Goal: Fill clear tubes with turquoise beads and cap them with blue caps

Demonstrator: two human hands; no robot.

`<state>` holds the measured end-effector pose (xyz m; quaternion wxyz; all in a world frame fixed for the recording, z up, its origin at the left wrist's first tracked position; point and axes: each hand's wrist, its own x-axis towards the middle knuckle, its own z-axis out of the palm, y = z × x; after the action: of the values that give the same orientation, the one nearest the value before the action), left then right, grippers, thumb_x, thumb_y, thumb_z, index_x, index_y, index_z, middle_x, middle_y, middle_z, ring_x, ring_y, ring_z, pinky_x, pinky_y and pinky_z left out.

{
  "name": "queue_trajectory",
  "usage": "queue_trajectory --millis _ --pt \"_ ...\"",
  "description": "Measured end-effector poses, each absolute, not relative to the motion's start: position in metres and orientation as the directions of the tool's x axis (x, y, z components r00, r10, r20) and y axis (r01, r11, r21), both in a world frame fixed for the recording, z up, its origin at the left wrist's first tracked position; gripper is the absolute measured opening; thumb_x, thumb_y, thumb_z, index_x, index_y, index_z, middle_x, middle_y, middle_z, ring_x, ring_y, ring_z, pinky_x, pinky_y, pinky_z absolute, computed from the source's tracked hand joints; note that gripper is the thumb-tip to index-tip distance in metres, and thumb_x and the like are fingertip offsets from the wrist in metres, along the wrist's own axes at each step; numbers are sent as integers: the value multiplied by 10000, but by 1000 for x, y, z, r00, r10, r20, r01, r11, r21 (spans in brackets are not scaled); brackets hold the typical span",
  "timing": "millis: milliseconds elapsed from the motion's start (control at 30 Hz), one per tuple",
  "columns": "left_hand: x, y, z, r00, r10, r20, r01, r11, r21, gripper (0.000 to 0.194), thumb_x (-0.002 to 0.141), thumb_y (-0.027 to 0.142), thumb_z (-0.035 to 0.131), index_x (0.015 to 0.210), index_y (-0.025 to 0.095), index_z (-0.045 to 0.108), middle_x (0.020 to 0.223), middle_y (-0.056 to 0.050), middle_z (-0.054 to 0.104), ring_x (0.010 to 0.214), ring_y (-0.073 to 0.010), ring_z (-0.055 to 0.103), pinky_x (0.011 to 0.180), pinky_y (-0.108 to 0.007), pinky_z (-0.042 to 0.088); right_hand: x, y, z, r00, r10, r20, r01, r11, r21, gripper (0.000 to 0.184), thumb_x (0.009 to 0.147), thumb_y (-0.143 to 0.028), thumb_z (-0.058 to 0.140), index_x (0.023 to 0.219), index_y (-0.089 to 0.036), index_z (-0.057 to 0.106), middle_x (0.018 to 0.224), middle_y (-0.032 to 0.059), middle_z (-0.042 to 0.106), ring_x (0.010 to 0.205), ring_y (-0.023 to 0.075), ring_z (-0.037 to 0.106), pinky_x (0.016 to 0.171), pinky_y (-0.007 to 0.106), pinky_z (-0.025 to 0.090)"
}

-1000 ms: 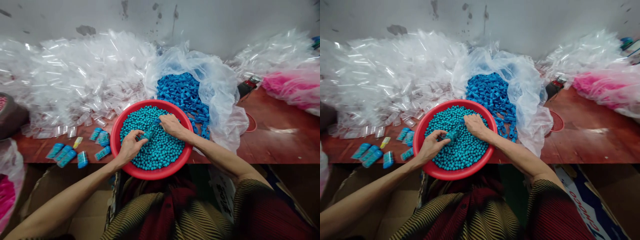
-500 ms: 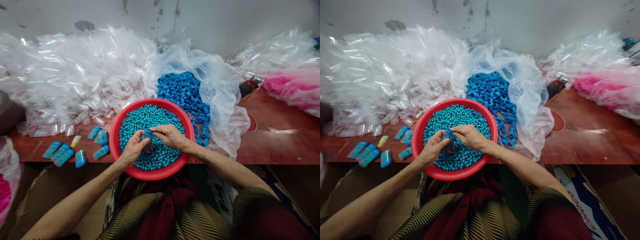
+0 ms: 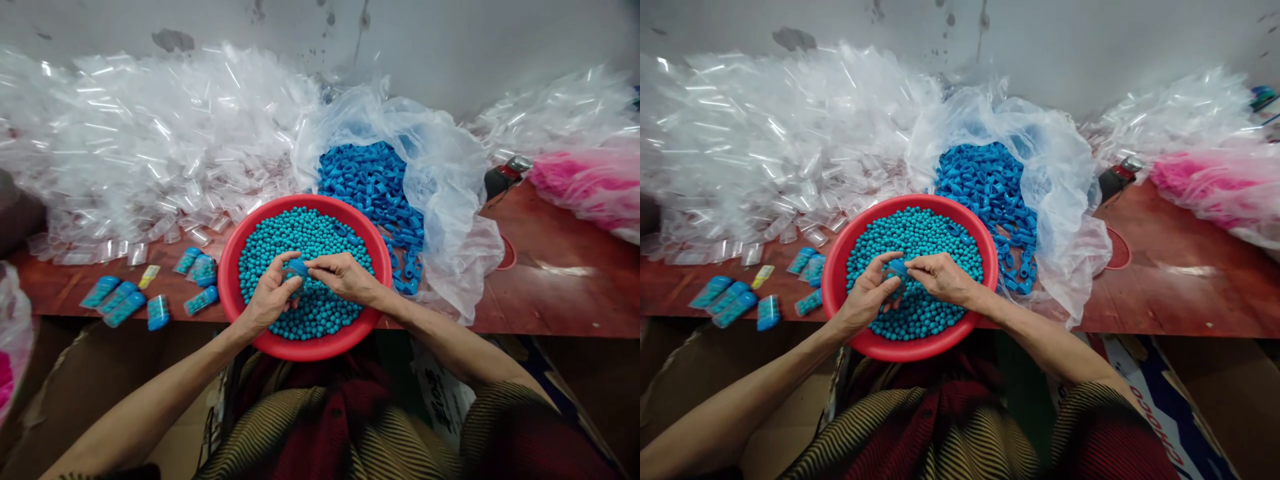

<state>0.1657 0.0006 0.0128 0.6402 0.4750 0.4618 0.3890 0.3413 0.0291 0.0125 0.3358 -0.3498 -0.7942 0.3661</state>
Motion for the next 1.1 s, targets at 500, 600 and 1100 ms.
queue_trajectory --millis 500,600,1100 --pt "165 -8 11 404 888 -221 135 181 974 312 788 302 573 1050 220 425 645 72 504 437 -71 481 423 -202 416 359 29 7 -498 863 -88 116 -35 -993 439 753 -220 636 1181 -163 551 972 37 607 628 94 570 567 260 532" --pt "170 -12 8 404 887 -223 137 182 974 314 796 302 563 1062 223 416 689 63 498 444 -65 461 424 -207 418 356 26 5 -429 901 -74 106 -31 -994 437 761 -234 637 1183 -161 548 929 26 621 651 102 586 577 251 530" --pt "174 -9 12 259 961 -100 7 102 995 326 774 345 609 1034 206 470 720 43 529 604 -89 463 572 -211 376 322 -10 10 -558 805 201 719 590 -367 769 794 -478 569 1366 -71 257 1082 200 551 856 289 616 550 361 518"
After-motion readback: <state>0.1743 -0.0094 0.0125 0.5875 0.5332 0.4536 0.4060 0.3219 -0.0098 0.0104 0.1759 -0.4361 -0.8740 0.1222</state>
